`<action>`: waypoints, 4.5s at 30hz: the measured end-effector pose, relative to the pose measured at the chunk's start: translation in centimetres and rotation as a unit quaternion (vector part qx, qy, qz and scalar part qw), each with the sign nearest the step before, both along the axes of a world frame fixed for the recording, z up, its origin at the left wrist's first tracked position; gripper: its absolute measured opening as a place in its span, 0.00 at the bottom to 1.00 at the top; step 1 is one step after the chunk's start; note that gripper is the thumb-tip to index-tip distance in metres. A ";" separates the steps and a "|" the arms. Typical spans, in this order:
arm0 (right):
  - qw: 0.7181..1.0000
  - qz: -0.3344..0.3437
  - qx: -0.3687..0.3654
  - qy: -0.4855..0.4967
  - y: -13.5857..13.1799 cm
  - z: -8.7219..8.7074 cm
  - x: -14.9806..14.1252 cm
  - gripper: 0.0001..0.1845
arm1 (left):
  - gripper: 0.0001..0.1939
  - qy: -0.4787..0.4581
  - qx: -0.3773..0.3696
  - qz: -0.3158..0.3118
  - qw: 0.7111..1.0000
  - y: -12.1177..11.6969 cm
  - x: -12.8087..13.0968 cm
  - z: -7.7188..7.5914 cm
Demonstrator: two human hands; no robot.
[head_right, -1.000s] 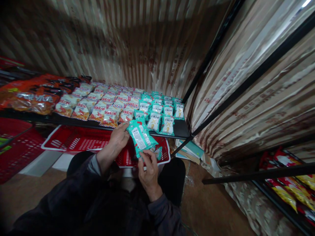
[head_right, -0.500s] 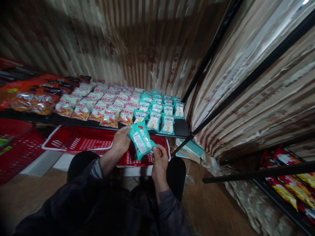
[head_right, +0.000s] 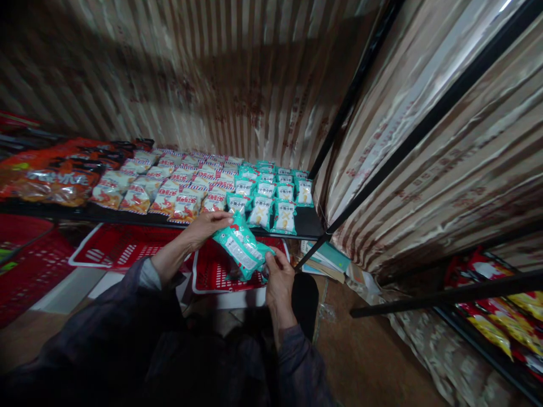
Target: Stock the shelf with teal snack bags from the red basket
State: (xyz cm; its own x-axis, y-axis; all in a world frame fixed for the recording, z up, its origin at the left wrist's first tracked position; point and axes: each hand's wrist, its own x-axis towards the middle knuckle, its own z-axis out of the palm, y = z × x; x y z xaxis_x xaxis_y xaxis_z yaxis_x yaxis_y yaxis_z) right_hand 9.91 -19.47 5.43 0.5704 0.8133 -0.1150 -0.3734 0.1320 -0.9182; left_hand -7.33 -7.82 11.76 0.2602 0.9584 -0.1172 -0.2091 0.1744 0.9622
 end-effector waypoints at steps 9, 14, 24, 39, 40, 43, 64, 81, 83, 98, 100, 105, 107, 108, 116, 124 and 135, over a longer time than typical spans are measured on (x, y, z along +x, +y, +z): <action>0.999 -0.028 -0.007 -0.037 -0.3 -0.4 0.1 0.23 | 0.13 0.012 0.016 0.098 0.995 -0.8 1.4 -1.2; 0.997 -0.058 0.008 -0.048 -0.3 -0.1 0.2 0.24 | 0.13 0.013 0.015 0.132 0.991 -1.1 2.4 -1.1; 0.991 -0.081 0.023 -0.099 -0.7 -0.1 0.8 0.21 | 0.12 0.031 0.024 0.122 0.992 -1.4 3.5 -0.8; 0.954 -0.078 0.001 -0.288 -1.2 -3.0 3.3 0.20 | 0.09 0.081 0.007 0.092 0.992 -0.7 5.2 -0.9; 0.934 -0.087 0.003 -0.346 -1.3 -3.0 3.4 0.20 | 0.08 0.083 0.004 0.093 0.992 -0.7 5.4 -0.9; 0.847 -0.108 0.058 -0.517 -1.7 -2.5 3.6 0.20 | 0.08 0.096 -0.009 0.096 0.991 -0.6 5.7 -0.8; 0.650 0.094 0.178 -0.733 -3.2 -2.7 2.4 0.46 | 0.03 0.260 -0.039 -0.022 0.965 0.8 5.6 0.1; 0.772 0.005 0.191 -0.606 -2.1 -3.1 0.4 0.30 | 0.18 0.153 -0.160 -0.052 0.974 0.7 4.4 1.8; 0.826 0.009 0.163 -0.540 -2.0 -2.4 0.3 0.28 | 0.19 0.140 -0.175 -0.049 0.973 0.9 4.3 2.3; 0.993 -0.006 0.079 0.087 0.2 0.8 -0.3 0.27 | 0.27 0.069 0.020 -0.115 0.991 -1.1 5.3 1.8; 0.990 -0.006 0.050 0.135 0.2 0.6 -0.5 0.25 | 0.30 0.061 0.019 -0.111 0.992 -1.7 5.7 1.0; 0.985 0.028 0.038 0.168 0.0 0.2 -0.1 0.24 | 0.33 0.042 0.021 -0.089 0.995 -3.0 6.8 -0.2; 0.984 0.031 0.049 0.167 0.0 0.0 0.2 0.24 | 0.34 0.033 0.029 -0.084 0.996 -3.3 7.4 -0.5; 0.984 0.031 0.055 0.168 0.0 -0.1 0.3 0.23 | 0.34 0.037 0.035 -0.078 0.996 -3.4 7.6 -0.6; 0.985 0.042 0.076 0.148 -0.2 -1.0 1.3 0.24 | 0.34 0.057 0.046 -0.026 0.997 -4.0 10.0 -1.7; 0.980 -0.006 0.043 0.193 -0.1 -1.4 3.0 0.23 | 0.45 0.038 0.041 -0.052 0.997 -4.3 11.9 -2.4; 0.986 -0.033 -0.018 0.165 0.4 -2.4 6.3 0.20 | 0.44 0.041 0.057 -0.012 0.997 -3.8 15.7 -3.9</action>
State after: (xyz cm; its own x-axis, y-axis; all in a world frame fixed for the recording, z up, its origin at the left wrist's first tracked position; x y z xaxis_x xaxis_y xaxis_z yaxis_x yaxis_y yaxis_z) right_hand 16.20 -19.04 3.08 0.5496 0.7674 -0.3302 -0.6433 0.1365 -0.7534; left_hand 8.37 -11.60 7.84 0.2775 0.9603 -0.0299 -0.1264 0.0673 0.9897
